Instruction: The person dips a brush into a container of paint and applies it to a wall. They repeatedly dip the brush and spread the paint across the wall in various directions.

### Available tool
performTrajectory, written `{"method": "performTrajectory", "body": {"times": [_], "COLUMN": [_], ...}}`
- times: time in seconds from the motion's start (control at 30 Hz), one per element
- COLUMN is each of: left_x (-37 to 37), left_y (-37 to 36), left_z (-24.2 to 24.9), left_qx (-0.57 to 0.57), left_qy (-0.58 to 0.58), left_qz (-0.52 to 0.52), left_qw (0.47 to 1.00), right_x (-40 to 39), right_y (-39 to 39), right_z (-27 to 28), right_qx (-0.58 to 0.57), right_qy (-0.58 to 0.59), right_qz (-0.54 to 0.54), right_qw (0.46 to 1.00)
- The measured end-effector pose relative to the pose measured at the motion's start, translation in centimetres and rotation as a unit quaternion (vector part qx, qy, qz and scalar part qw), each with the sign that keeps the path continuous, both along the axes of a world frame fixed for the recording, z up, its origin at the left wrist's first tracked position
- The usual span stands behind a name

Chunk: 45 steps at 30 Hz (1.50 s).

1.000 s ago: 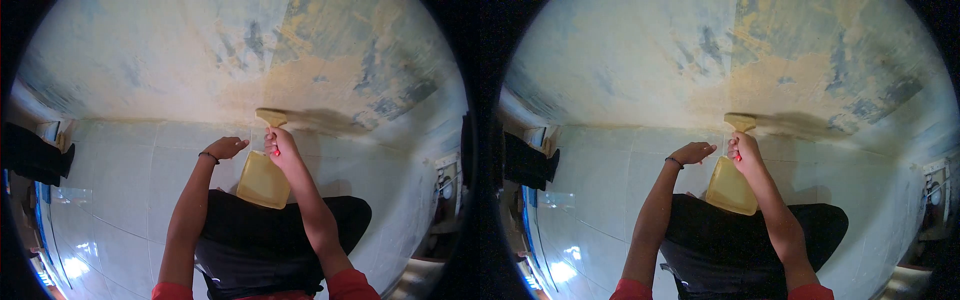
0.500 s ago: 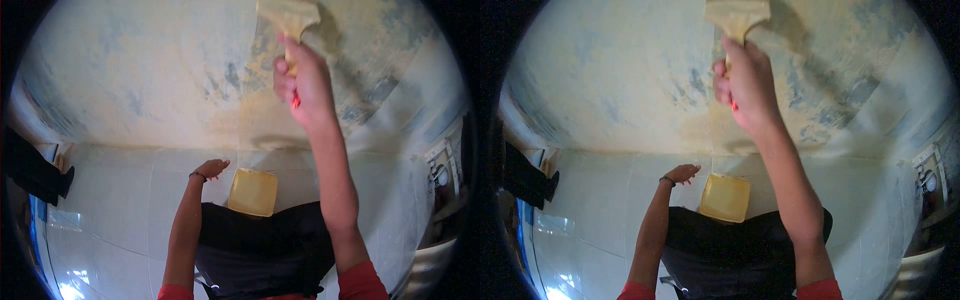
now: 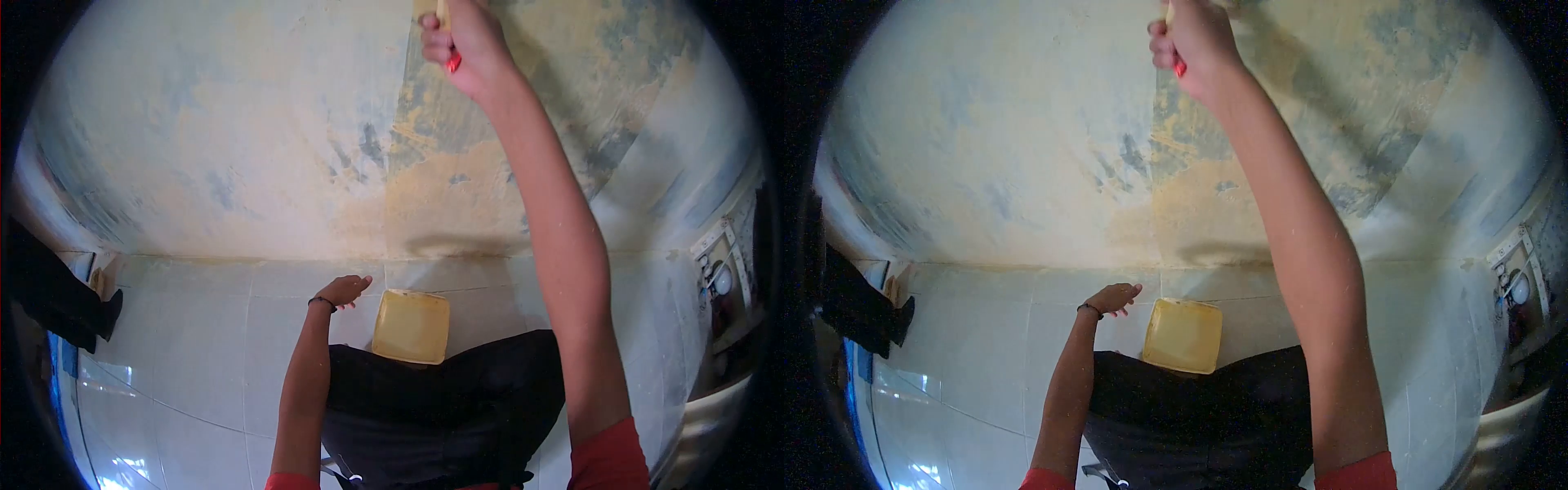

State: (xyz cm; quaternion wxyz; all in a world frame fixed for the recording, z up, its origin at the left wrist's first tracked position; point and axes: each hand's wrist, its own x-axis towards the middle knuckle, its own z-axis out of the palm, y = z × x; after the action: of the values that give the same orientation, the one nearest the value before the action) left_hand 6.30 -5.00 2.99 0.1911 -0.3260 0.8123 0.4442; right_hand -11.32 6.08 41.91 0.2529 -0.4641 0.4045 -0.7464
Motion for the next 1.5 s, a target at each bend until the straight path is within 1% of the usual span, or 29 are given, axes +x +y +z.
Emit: {"method": "performTrajectory", "body": {"times": [0.07, 0.1, 0.23, 0.43, 0.5, 0.53, 0.57, 0.6, 0.63, 0.67, 0.8, 0.87, 0.9, 0.93, 1.0, 1.03, 1.07, 1.1, 1.13, 1.17, 1.2, 1.23, 1.27, 1.3, 1.33, 1.4, 1.43, 1.47, 1.5], "left_x": [-0.1, -0.1, -0.5, -1.0, -1.1, -1.1, -1.2, -1.3, -1.4, -1.6, -2.1, -2.6, -2.6, -2.8, -3.6, -3.7, -3.7, -3.6, -3.6, -3.7, -3.7, -3.5, -3.3, -3.3, -3.4, -3.4, -3.4, -3.7, -4.1], "left_y": [0.0, 0.0, 0.0, 0.5, 1.5, 2.0, 2.4, 3.0, 3.9, 4.1, 6.0, 5.8, 5.7, 6.0, 6.9, 7.8, 8.0, 8.0, 7.8, 7.4, 6.7, 6.2, 5.6, 5.0, 4.6, 4.2, 3.9, 3.6, 4.0], "left_z": [0.2, 0.2, 0.6, 0.9, 1.9, 2.8, 3.8, 4.9, 6.0, 5.9, 5.4, 3.7, 2.8, 2.1, 0.9, 2.4, 2.3, 2.1, 1.7, 1.2, 0.1, -0.6, -1.2, -1.5, -1.8, -1.9, -1.7, -1.4, 0.7], "left_qx": [0.001, -0.002, -0.001, -0.021, 0.103, 0.1, 0.209, 0.314, 0.356, 0.354, 0.34, 0.317, 0.343, 0.341, 0.437, 0.428, 0.428, 0.456, 0.484, 0.483, 0.507, 0.529, 0.524, 0.549, 0.573, 0.558, 0.532, 0.506, 0.459], "left_qy": [-0.002, -0.003, -0.013, 0.012, 0.155, 0.151, 0.217, 0.279, 0.298, 0.296, 0.294, 0.273, 0.289, 0.287, 0.29, 0.251, 0.25, 0.232, 0.214, 0.214, 0.199, 0.183, 0.179, 0.167, 0.155, 0.16, 0.186, 0.215, 0.229], "left_qz": [0.003, 0.004, 0.0, -0.047, 0.03, 0.031, 0.075, 0.117, 0.15, 0.15, 0.145, 0.164, 0.155, 0.155, 0.262, 0.302, 0.303, 0.31, 0.317, 0.318, 0.358, 0.397, 0.4, 0.396, 0.391, 0.395, 0.388, 0.378, 0.4], "left_qw": [1.0, 1.0, 1.0, 0.999, 0.982, 0.983, 0.951, 0.9, 0.873, 0.874, 0.881, 0.894, 0.88, 0.881, 0.81, 0.814, 0.814, 0.801, 0.787, 0.787, 0.758, 0.728, 0.73, 0.717, 0.703, 0.712, 0.729, 0.745, 0.759], "right_x": [0.4, 0.6, 1.6, 5.1, 6.0, 6.4, 6.8, 7.1, 7.5, 7.7, 7.2, 6.8, 6.3, 5.6, 4.2, 3.4, 2.7, 2.0, 1.3, 0.6, -0.1, -0.5, -0.7, -0.7, -0.6, -0.6, -0.5, -0.6, -0.8], "right_y": [-0.6, -0.5, 0.7, 2.3, 2.8, 2.9, 3.0, 3.3, 3.5, 3.7, 5.6, 7.0, 8.1, 9.2, 11.5, 12.7, 14.2, 15.8, 17.5, 19.1, 20.2, 21.0, 21.9, 22.5, 22.6, 21.9, 21.7, 21.4, 21.2], "right_z": [-3.1, -4.8, -12.9, -25.5, -29.0, -30.3, -31.6, -32.5, -32.9, -33.3, -34.8, -34.6, -34.0, -33.6, -33.2, -33.2, -33.4, -33.7, -34.4, -35.3, -35.9, -35.8, -35.5, -35.2, -35.1, -35.0, -35.2, -35.4, -35.5], "right_qx": [0.025, 0.027, 0.127, 0.227, 0.254, 0.268, 0.265, 0.293, 0.321, 0.319, 0.36, 0.424, 0.427, 0.425, 0.481, 0.48, 0.491, 0.499, 0.499, 0.498, 0.491, 0.488, 0.538, 0.584, 0.582, 0.59, 0.586, 0.572, 0.558], "right_qy": [-0.074, -0.077, -0.12, -0.251, -0.284, -0.306, -0.31, -0.305, -0.298, -0.3, -0.249, -0.038, -0.026, -0.027, 0.011, 0.011, 0.065, 0.119, 0.119, 0.226, 0.328, 0.325, 0.347, 0.366, 0.36, 0.42, 0.413, 0.39, 0.369], "right_qz": [-0.036, -0.036, -0.031, -0.028, -0.02, -0.024, -0.021, -0.032, -0.045, -0.043, -0.001, 0.049, 0.091, 0.091, 0.168, 0.169, 0.17, 0.17, 0.172, 0.131, 0.089, 0.091, 0.08, 0.069, 0.072, 0.029, 0.032, 0.037, 0.041], "right_qw": [0.996, 0.996, 0.984, 0.94, 0.924, 0.913, 0.913, 0.906, 0.898, 0.898, 0.899, 0.904, 0.899, 0.9, 0.86, 0.86, 0.852, 0.841, 0.841, 0.827, 0.802, 0.805, 0.765, 0.721, 0.726, 0.689, 0.697, 0.72, 0.742]}}
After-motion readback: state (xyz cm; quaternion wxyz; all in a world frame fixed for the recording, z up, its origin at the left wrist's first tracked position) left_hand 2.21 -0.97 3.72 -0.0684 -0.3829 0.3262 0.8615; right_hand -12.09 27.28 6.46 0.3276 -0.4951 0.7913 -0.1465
